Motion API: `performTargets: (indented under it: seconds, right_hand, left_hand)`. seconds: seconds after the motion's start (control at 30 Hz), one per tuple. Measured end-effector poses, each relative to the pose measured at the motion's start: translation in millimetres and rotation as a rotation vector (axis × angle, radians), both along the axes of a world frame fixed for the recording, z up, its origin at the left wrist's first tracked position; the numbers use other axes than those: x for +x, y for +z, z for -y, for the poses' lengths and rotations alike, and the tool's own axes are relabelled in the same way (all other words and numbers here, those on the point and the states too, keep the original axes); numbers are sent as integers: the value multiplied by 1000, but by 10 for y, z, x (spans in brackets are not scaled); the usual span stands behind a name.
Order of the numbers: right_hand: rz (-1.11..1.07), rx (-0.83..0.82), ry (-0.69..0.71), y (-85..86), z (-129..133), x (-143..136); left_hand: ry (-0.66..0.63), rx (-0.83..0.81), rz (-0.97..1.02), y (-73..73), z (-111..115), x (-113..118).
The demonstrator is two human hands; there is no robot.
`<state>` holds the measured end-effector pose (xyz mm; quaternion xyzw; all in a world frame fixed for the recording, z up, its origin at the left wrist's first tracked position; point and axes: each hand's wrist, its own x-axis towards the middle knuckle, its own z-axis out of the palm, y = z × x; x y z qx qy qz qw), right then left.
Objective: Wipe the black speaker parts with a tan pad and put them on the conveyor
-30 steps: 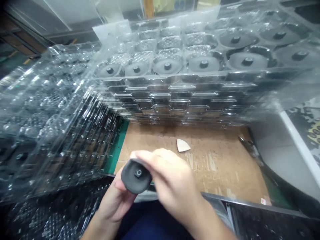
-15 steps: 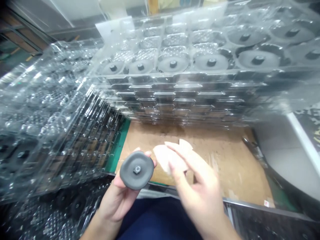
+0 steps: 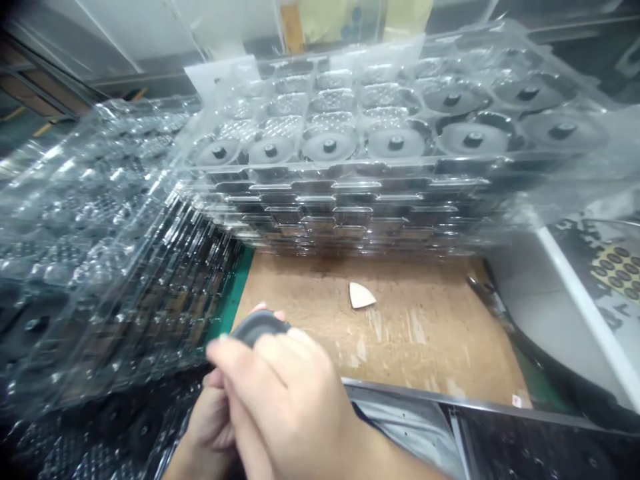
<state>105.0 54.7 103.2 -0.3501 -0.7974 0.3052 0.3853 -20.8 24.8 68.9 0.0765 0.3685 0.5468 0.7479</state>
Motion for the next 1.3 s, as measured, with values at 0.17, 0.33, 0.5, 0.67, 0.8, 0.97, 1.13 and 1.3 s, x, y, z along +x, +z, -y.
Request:
performTargets:
  seconds: [0.17, 0.33, 0.5, 0.67, 0.8, 0.97, 1.13, 1.3]
  right_hand:
    - [215, -40, -88, -7, 78, 276]
    - [84, 71, 127, 30, -163, 300]
    - [87, -238, -227, -530, -178, 472]
    - [291, -231, -306, -1308, 156, 587]
    - [373, -171, -401, -1502, 429, 560]
    - [412, -188, -409, -1523, 353, 562]
    - [351, -276, -419, -1523, 242, 556]
    - [294, -374, -366, -1186, 204, 600]
  left_hand:
    - [-76, -1, -4, -107, 15, -108]
    - [-176, -65, 103, -119, 19, -41]
    - [-152, 37, 155, -124, 28, -109]
    - [-104, 21, 184, -212, 56, -166]
    - [-89, -20, 217, -229, 44, -164]
    - [-109, -40, 264, -210, -3, -147]
    - [-103, -21, 270, -181, 2, -143]
    - [-119, -31, 217, -161, 24, -134]
